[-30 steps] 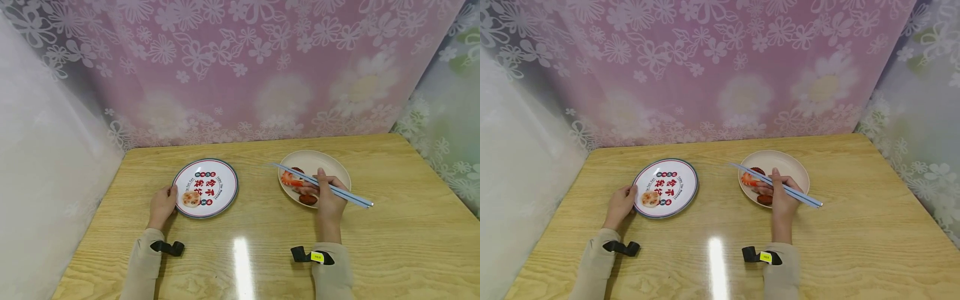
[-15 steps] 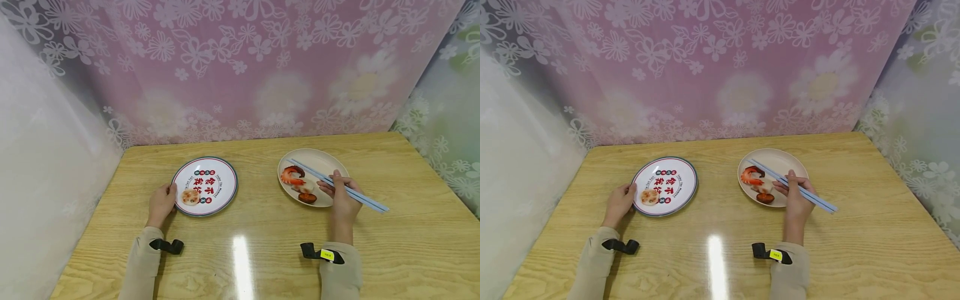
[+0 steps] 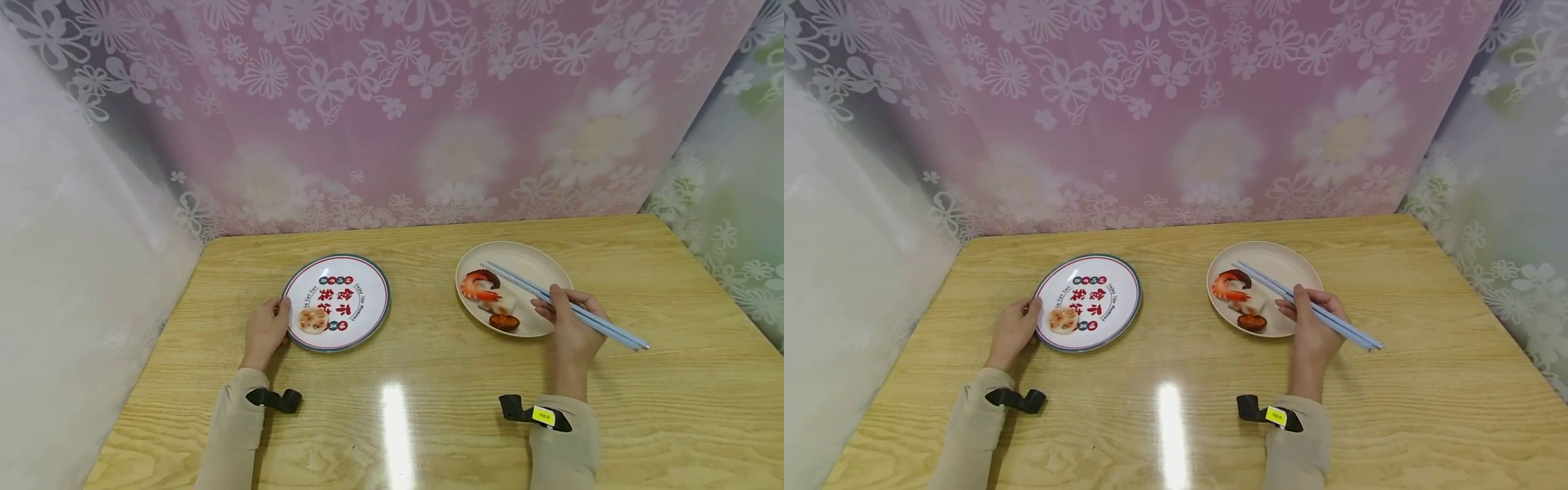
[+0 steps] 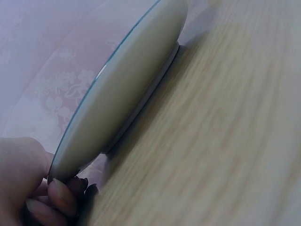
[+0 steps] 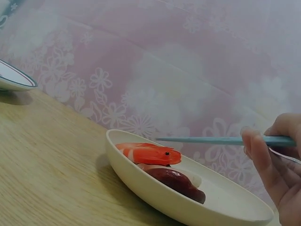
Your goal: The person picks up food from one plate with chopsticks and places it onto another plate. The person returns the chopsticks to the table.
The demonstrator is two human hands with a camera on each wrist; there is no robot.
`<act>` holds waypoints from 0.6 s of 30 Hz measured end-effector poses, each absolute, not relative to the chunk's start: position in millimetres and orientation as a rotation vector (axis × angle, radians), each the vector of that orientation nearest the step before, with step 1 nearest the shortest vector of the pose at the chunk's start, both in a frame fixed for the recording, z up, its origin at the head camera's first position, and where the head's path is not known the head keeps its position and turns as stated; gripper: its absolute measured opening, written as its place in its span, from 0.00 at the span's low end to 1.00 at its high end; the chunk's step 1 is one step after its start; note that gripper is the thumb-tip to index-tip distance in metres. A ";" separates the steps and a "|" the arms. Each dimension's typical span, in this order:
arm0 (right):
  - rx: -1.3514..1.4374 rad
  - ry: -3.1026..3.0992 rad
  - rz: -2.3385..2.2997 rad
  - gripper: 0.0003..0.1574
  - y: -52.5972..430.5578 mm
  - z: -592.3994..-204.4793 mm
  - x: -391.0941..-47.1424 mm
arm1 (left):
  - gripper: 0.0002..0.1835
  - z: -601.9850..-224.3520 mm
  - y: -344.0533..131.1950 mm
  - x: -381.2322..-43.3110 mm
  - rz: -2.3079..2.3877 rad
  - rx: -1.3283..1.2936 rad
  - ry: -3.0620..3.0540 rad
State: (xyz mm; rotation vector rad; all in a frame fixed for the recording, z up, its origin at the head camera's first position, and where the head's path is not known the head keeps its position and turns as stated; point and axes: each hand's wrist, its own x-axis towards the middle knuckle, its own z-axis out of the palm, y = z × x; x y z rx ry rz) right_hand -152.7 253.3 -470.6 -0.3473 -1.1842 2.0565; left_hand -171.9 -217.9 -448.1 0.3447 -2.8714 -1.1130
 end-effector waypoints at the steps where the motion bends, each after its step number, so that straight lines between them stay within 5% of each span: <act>1: -0.361 -1.171 2.059 0.23 254.7 -471.0 -152.1 | 0.19 -447.9 -217.8 -171.9 -1.115 0.346 -2.872; 18: -0.402 -1.078 2.034 0.20 230.9 -421.4 -128.5 | 0.19 -447.2 -217.8 -172.0 -1.104 0.343 -2.880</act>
